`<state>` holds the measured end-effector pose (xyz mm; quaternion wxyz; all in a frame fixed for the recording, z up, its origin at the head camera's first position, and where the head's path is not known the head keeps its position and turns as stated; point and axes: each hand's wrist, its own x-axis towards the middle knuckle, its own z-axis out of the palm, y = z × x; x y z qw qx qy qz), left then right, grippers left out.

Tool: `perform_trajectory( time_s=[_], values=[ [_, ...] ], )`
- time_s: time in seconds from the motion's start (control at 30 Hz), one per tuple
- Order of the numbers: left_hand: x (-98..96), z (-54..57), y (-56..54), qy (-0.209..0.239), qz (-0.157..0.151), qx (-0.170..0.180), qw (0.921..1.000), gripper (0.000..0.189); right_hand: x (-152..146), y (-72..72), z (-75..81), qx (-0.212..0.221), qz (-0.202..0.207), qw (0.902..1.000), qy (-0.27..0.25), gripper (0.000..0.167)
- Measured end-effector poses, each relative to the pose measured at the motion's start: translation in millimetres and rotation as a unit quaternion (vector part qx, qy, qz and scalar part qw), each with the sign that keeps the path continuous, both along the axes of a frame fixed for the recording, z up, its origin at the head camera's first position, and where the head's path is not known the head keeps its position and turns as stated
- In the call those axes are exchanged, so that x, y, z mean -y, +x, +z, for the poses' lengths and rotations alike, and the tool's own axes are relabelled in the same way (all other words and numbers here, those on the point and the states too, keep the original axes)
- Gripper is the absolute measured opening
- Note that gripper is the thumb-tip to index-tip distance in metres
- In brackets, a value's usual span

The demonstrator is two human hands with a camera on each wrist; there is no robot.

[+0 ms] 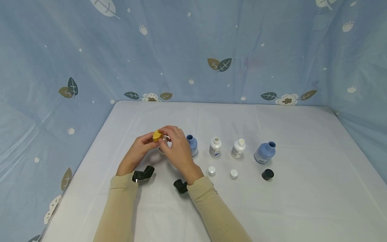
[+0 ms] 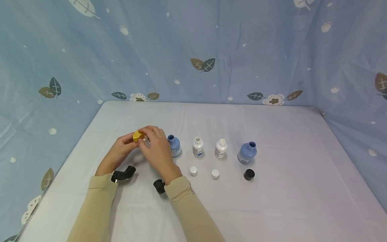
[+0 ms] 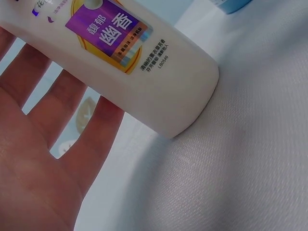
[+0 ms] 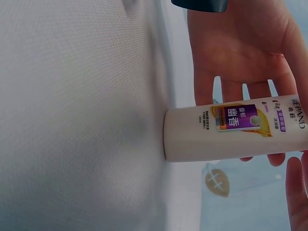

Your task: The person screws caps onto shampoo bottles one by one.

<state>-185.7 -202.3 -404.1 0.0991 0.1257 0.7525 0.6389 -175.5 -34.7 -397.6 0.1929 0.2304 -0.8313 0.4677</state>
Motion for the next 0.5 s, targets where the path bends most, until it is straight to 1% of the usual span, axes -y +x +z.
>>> perform_trajectory(
  time_s=[0.1,0.33,0.5],
  values=[
    [1.3,-2.5,-1.3,-0.003,-0.005,-0.002,1.0,0.039,0,0.4,-0.1,0.006,-0.002,1.0,-0.004,0.025],
    [6.3,-16.9,-8.5,-0.003,0.0,0.008,1.0,0.039,-1,0.3,-0.9,0.007,-0.003,0.9999,-0.012,0.023],
    [6.1,-19.3,-9.3,-0.007,0.005,0.011,0.9999,0.043,0,0.0,-0.9,0.002,-0.008,0.9998,-0.018,0.022]
  ],
)
